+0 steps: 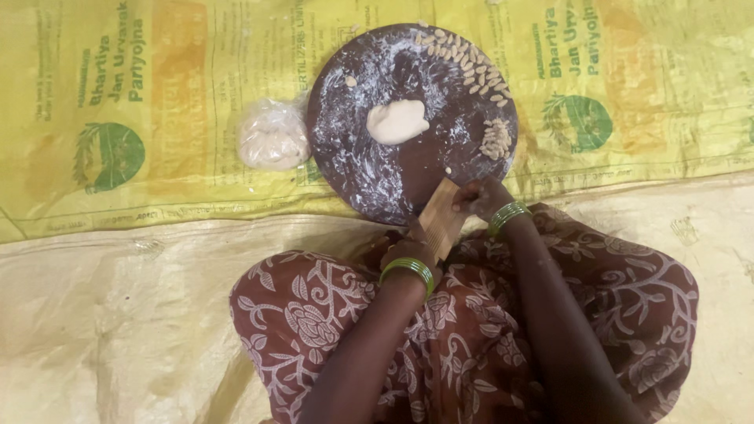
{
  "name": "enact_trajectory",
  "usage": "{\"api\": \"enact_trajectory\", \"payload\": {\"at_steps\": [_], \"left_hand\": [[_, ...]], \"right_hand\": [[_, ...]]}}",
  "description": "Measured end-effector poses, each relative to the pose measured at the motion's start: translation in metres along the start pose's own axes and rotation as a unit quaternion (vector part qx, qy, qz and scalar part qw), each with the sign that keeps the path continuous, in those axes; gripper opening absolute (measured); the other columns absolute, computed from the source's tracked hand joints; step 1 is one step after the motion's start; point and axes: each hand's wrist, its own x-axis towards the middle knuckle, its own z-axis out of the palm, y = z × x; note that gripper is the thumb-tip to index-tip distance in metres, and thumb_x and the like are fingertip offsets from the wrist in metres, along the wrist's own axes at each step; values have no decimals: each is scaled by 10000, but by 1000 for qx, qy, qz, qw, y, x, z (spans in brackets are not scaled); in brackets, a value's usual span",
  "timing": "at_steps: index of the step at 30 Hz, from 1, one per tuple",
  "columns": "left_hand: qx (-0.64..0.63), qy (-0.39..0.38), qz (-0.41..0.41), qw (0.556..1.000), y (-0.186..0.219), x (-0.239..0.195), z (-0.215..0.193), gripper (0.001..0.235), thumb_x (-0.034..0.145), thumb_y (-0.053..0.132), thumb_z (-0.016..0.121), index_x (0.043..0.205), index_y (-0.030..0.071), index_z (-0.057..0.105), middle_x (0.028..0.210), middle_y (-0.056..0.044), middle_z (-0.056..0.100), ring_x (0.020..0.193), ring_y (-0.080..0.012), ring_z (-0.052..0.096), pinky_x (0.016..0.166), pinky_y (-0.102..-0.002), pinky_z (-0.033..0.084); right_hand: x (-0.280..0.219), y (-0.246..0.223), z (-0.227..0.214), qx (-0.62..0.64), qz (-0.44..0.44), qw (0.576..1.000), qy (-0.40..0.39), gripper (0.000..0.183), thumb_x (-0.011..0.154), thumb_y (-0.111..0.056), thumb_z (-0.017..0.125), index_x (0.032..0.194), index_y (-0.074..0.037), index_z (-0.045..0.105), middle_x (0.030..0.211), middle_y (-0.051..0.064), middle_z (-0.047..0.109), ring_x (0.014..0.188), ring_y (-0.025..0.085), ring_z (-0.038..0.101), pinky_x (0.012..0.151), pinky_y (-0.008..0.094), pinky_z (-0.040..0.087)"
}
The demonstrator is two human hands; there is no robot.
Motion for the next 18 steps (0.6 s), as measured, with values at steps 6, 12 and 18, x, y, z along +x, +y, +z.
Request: {"api": "enact_trajectory", "payload": {"at_steps": [6,12,18], "left_hand": [[-7,3,2,1000,-1,-4,0,1181,864,312,775,1620,39,-90,1467,-253,519,1253,-390,617,1020,-474,531],[-3,17,-1,1000,0,1,5,1104,912,274,711,1619,32,-103,1464,-262,510,1258,-401,602,1014,-484,526],[6,6,-7,1000,1,1,3,1123,913,303,716,1616,30,-116,1442,-275,514,1257,-396,596,1007,-474,531]], "right_hand": [[-1,7,7,-12,7,1000,22,202,716,-68,883,869,-3,769,827,87,784,774,166,735,756,330,599],[-4,0,6,-56,12,994,98,232,695,-100,914,877,-35,786,830,84,774,755,171,716,722,331,584],[-4,-6,6,-59,29,989,133,183,739,-87,879,893,-49,789,814,82,779,721,157,716,690,325,573]]}}
